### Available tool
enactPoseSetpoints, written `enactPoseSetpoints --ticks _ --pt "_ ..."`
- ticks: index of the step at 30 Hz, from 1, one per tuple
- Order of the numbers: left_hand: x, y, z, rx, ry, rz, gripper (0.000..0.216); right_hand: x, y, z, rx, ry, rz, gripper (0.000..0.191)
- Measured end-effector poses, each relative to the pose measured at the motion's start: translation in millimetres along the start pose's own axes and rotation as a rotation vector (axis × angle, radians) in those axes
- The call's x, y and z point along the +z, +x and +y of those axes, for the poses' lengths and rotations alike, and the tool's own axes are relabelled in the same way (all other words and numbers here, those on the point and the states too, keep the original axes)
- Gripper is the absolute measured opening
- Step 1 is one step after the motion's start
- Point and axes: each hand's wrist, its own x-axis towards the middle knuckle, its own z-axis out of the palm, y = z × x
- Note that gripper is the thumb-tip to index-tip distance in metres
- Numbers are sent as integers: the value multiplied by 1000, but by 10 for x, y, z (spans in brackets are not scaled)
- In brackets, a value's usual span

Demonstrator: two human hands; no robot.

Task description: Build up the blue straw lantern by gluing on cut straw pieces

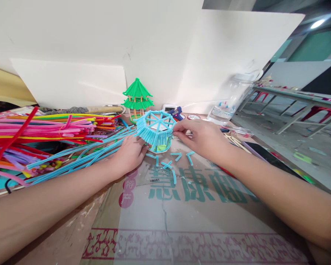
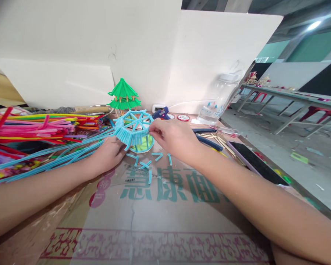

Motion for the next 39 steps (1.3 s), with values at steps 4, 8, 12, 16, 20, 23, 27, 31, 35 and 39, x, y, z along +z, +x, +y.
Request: enactPoseSetpoints --ticks 4,8,12,16,20,23,27,31,35,39 --pt "-3 4 0 -9 18 -17 29 -7 15 -4 25 85 -16 9" --pt "-19 9 12 0 6 -19 29 -52 56 -9 57 246 22 2" --pt "-21 13 16 4 -20 -8 31 -137 92 -27 143 586 51 11" --pt "-11 14 12 -15 -6 -15 33 -205 110 -27 225 781 4 24" --pt "-2 13 3 -8 -2 -26 36 -163 111 22 260 702 -9 18" --pt "-9 13 5 -4 -4 -30 35 -96 112 74 241 715 -60 14" --pt "-33 14 28 15 -16 -9 32 -89 125 112 243 769 -115 25" --pt "-48 20 47 28 -16 9 31 -157 144 94 316 862 -116 14" --pt "-32 18 31 24 -11 3 30 -180 153 86 326 889 -85 13" --pt "-8 10 -3 -4 -16 -17 27 -165 156 127 314 943 -128 22"
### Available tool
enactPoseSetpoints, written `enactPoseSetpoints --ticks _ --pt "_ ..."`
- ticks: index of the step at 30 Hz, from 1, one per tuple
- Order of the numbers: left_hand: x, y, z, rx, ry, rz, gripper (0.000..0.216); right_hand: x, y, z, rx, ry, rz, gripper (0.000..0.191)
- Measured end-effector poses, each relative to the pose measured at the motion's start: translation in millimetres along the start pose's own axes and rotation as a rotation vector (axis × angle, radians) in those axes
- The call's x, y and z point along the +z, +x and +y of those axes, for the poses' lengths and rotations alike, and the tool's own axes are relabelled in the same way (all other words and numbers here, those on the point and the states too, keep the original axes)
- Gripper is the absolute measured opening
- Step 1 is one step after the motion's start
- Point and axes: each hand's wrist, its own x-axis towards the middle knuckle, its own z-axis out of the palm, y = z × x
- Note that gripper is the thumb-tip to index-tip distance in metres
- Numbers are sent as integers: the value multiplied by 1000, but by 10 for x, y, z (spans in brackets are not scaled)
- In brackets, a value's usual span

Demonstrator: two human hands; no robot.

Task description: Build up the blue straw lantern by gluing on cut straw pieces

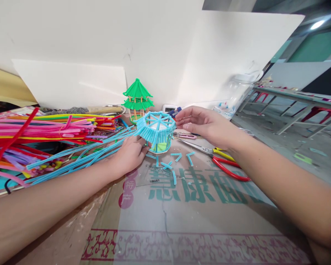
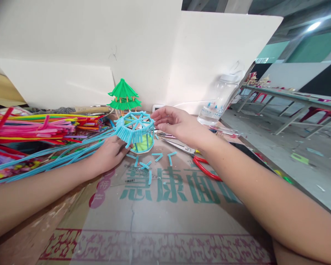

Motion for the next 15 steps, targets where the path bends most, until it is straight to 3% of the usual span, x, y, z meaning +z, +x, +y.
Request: enactPoseSetpoints --ticks 5,15 --pt "6 1 -17 2 -28 -9 22 -42 11 35 96 9 10 27" --pt "3 2 -9 -6 -39 -9 22 -17 11 27 54 58 68 21"
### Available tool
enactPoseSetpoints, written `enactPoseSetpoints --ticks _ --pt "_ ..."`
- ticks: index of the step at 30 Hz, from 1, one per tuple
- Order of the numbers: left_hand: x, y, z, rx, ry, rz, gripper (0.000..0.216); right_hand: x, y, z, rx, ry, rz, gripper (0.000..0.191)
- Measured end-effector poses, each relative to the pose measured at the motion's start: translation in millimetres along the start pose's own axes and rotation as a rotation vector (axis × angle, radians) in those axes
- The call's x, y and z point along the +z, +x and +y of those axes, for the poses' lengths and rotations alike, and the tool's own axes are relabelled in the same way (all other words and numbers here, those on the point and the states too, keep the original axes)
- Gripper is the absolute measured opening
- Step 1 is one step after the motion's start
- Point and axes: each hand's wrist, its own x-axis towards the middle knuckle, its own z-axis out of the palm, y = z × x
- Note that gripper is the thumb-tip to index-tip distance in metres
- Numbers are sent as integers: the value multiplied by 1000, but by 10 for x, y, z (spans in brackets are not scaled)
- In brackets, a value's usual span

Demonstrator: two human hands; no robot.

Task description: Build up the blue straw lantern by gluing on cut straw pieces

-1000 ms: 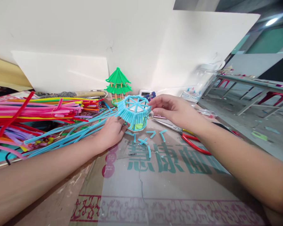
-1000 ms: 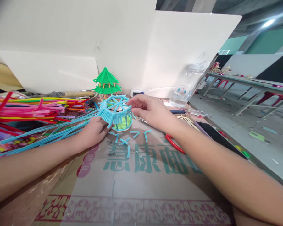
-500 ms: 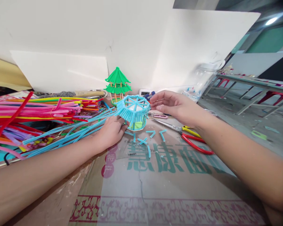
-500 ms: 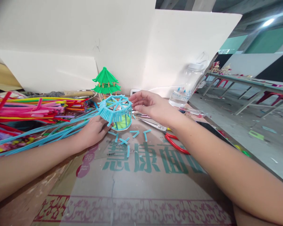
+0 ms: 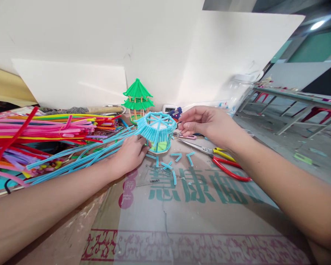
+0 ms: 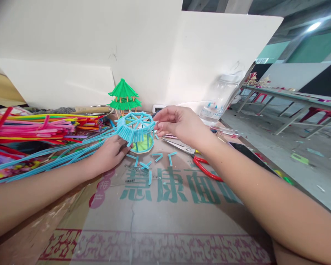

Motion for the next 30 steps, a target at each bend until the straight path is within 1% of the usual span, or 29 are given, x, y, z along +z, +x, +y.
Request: enactPoseSetpoints --ticks 2,5,7,9,10,12,15,22,25,30 --pt "-3 2 2 3 7 -1 23 18 -12 -19 -7 -23 -2 19" --pt "-7 5 5 7 15 -4 24 58 -43 -38 -36 -208 13 6" --pt "-10 6 9 5 18 -10 24 88 -67 -33 -114 -411 57 8" --pt "-14 5 15 -1 33 -13 25 110 -84 -9 -225 -617 108 9" --pt "-17 3 19 -1 42 -14 25 117 -88 8 -274 -701 125 8" --pt "-23 1 26 4 58 -13 27 121 -86 48 -326 -810 125 7" --pt "-26 -1 28 20 69 -11 28 118 -72 96 -343 -866 101 6" --pt "-22 -1 26 32 97 21 28 147 -81 91 -316 -829 75 10" --pt "-21 -3 29 39 79 43 28 167 -105 76 -311 -849 60 9" --pt "-34 -6 45 25 67 42 30 201 -153 64 -353 -894 51 10"
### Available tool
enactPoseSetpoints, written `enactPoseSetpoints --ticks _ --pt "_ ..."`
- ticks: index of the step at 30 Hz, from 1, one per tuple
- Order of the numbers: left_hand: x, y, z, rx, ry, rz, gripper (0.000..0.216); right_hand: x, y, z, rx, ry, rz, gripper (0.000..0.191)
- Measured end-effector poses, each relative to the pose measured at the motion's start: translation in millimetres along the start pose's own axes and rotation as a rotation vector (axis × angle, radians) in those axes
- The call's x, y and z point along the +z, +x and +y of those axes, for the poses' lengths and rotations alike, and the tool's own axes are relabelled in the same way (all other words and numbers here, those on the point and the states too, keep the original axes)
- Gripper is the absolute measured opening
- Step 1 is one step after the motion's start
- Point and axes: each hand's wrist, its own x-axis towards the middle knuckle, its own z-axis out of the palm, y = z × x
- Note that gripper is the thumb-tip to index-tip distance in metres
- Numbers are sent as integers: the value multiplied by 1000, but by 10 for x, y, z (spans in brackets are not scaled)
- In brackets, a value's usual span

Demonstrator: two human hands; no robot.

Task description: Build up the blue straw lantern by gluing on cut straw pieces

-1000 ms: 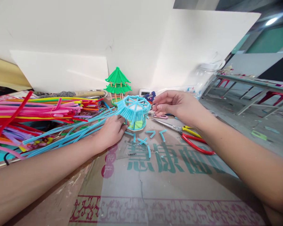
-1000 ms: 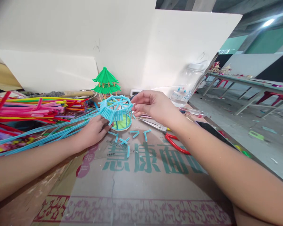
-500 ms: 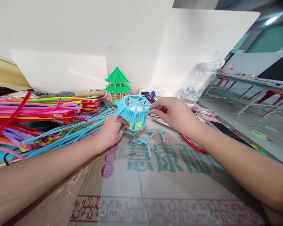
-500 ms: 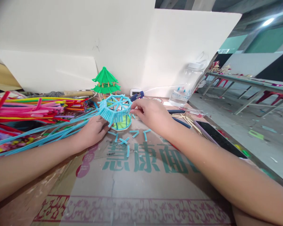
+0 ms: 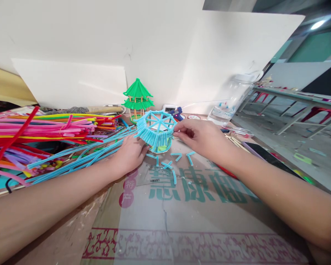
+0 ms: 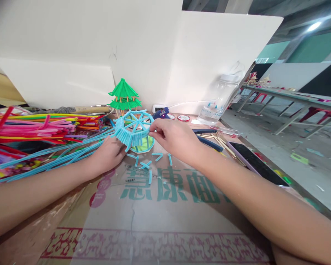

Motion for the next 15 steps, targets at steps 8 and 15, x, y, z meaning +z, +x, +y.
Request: enactPoseSetpoints --ticks 8,15 --pt "-24 14 18 14 -19 -2 32 32 2 -28 -2 102 -24 4" --pt "9 3 -15 -39 8 -64 28 15 58 -30 121 531 16 6"
